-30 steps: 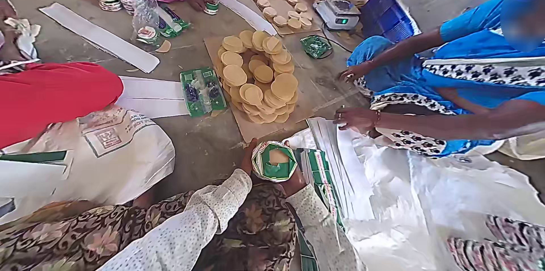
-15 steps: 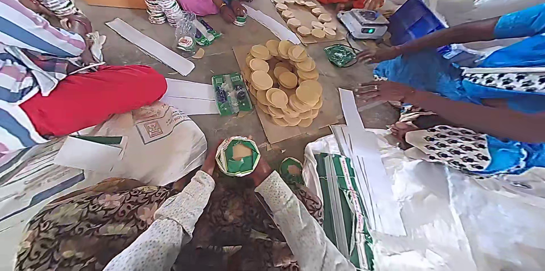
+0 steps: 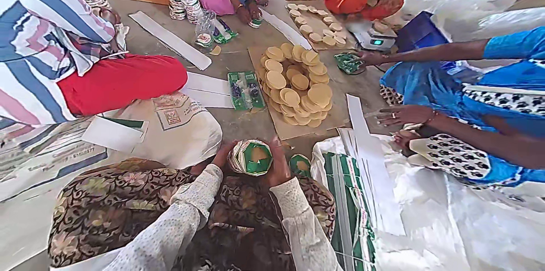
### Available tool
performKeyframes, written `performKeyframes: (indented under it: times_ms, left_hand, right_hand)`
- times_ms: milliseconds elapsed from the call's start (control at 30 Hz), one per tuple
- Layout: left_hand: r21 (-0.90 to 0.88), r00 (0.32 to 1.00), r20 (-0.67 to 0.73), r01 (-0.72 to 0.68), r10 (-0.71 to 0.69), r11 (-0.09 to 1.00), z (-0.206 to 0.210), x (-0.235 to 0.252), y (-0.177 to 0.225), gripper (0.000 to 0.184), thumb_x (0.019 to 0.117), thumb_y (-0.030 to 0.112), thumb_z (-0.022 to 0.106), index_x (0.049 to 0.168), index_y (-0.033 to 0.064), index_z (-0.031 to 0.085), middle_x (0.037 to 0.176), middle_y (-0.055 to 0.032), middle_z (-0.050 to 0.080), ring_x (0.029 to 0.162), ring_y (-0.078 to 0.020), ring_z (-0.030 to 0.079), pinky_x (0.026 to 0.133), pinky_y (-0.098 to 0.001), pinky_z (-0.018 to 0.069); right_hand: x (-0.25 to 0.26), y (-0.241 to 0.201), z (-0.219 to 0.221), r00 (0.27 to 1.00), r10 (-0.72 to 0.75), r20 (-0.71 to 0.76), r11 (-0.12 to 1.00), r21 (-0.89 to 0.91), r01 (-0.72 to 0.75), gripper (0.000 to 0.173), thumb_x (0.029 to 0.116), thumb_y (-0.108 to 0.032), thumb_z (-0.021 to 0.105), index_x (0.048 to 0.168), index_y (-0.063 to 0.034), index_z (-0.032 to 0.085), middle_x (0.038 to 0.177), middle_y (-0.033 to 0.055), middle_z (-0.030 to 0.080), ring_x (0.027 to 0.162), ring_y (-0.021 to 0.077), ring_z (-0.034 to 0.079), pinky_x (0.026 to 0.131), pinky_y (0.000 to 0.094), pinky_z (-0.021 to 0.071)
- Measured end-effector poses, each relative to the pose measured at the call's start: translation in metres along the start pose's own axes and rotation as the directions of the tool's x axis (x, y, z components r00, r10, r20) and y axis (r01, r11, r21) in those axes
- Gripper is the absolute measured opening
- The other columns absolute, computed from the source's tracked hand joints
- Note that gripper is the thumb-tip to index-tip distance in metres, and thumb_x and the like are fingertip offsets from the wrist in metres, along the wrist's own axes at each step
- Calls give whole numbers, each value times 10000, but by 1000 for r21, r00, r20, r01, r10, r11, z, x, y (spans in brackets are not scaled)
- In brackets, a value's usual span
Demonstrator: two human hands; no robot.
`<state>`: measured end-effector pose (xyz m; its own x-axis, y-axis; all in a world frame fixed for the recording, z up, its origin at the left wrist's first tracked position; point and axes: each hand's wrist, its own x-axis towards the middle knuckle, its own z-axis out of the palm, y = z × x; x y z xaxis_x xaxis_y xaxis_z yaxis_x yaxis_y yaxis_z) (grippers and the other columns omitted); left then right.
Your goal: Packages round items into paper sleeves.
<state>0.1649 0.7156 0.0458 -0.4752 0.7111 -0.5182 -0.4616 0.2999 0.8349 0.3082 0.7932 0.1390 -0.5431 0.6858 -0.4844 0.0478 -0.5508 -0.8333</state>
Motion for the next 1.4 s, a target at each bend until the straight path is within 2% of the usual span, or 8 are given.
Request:
performKeyframes:
  times_ms: [100, 167, 400, 600, 700, 867, 1067, 1400]
  left_hand:
    - [66, 1000, 18, 22, -23, 998, -4, -9, 7, 555, 1096, 332, 437, 1477, -72, 429, 1517, -268, 453, 1433, -315, 425, 1199, -457, 316]
    - [97, 1000, 12, 11, -12, 995, -7, -12, 17, 557, 1103, 344, 419, 1481, -64, 434, 1535, -256, 444, 1457, -318, 400, 1208, -473, 294]
    - [291, 964, -100, -207, 245, 934, -22, -11, 60, 604, 1051, 254, 539, 1538, -44, 342, 1502, -299, 459, 1387, -352, 486, 1163, -460, 374]
    - [480, 946, -116, -213, 303, 851, -30, 3, 33, 696, 984, 164, 609, 1549, -89, 293, 1547, -331, 380, 1462, -401, 378, 1223, -460, 294]
    - [624, 968, -78, -139, 238, 769, -28, -3, 39, 651, 982, 206, 665, 1490, -106, 403, 1514, -341, 411, 1445, -433, 385, 1214, -487, 296]
    - [631, 973, -85, -114, 214, 767, -23, -9, 38, 679, 1022, 233, 619, 1530, -108, 324, 1594, -326, 314, 1523, -396, 281, 1261, -446, 199]
    - [368, 973, -58, -189, 225, 910, -20, -14, 26, 446, 1087, 118, 393, 1470, -108, 438, 1507, -292, 470, 1439, -327, 443, 1206, -412, 317]
    - [391, 995, -56, -52, 81, 919, -43, 3, 37, 354, 1055, 177, 550, 1316, -52, 616, 1288, -232, 650, 1196, -263, 625, 1066, -417, 452]
  right_hand:
    - [0, 12, 3, 998, -56, -27, 955, -292, 45, 620, 910, -237, 715, 1432, 4, 485, 1227, 185, 647, 1054, 213, 650, 919, 390, 547]
    - [1, 18, 6, 992, -98, -85, 964, -256, 73, 630, 867, -226, 766, 1397, 10, 521, 1126, 162, 684, 956, 192, 675, 856, 368, 568]
    - [33, 32, -24, 994, -101, 35, 987, 132, 95, 453, 940, -225, 530, 1327, -14, 425, 972, 32, 682, 849, 75, 691, 766, 287, 605]
    - [88, 44, -77, 975, -40, 220, 865, -480, 144, 478, 981, -55, 570, 1439, 61, 492, 1309, 191, 632, 1114, 154, 643, 964, 319, 531]
    - [79, 38, -82, 998, -12, 68, 754, -655, 54, 567, 952, -95, 696, 1441, 75, 466, 1345, 275, 590, 1144, 294, 636, 962, 418, 530]
    - [54, 38, -69, 989, -121, -85, 712, -701, 27, 428, 955, -193, 724, 1282, 61, 613, 1131, 223, 707, 977, 290, 713, 897, 468, 572]
    - [23, 45, -51, 955, -189, -230, 736, -676, -17, 472, 1086, -277, 414, 1286, 87, 639, 1280, 303, 638, 1237, 380, 592, 1065, 559, 411]
    - [25, 47, -50, 953, -243, -180, 570, -822, -9, 457, 1095, -303, 442, 1218, 64, 684, 1083, 286, 703, 1061, 407, 661, 958, 604, 446]
